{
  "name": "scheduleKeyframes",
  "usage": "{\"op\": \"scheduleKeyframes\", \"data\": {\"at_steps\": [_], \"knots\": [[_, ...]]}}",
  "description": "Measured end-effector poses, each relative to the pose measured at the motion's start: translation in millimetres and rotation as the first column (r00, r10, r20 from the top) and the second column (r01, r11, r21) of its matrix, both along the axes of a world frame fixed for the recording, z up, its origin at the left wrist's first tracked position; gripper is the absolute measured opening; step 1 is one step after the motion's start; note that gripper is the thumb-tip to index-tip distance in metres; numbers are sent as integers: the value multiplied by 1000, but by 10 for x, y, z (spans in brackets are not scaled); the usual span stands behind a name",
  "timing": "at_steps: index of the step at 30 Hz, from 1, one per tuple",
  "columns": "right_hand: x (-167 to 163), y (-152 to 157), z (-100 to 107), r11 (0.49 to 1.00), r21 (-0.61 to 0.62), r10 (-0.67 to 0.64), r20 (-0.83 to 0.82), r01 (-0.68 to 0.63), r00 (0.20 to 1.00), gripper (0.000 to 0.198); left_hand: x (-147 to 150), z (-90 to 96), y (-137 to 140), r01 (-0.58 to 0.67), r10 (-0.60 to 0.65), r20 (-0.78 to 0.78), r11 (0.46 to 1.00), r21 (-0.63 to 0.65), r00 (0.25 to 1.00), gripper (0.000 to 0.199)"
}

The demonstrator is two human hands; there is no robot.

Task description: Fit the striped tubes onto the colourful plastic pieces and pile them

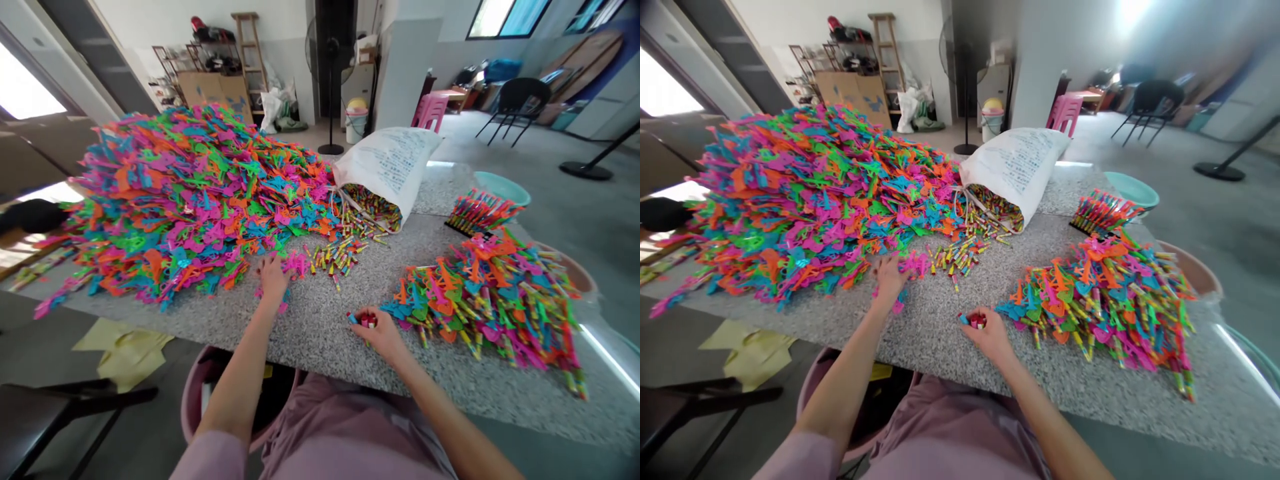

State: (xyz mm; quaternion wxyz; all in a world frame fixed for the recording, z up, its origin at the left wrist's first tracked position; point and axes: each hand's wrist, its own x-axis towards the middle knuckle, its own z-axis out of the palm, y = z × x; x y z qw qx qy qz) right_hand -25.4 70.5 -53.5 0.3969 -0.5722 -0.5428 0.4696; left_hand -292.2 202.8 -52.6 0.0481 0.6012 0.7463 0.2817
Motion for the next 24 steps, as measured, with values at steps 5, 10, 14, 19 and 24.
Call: {"op": "scheduleKeyframes", "data": {"at_steps": [5, 10, 14, 19, 24], "knots": [[56, 2, 230, 982, 177, -70, 10, 67, 998, 19, 553, 190, -478, 102, -179, 740, 984, 149, 648, 25], [104, -22, 517, 937, 345, -86, 66, 58, 994, 16, 1152, 454, -1133, 313, -148, 980, 945, 100, 133, 37], [206, -94, 604, 897, 441, -116, 164, 33, 980, 17, 1286, 569, -1264, 352, -204, 970, 925, 146, 134, 28], [301, -187, 592, 888, 456, -150, 184, 51, 971, 19, 1321, 581, -1246, 378, -228, 961, 913, 155, 158, 22], [304, -216, 582, 888, 457, -153, 194, 49, 969, 20, 1336, 588, -1263, 406, -213, 964, 904, 133, 159, 24]]}}
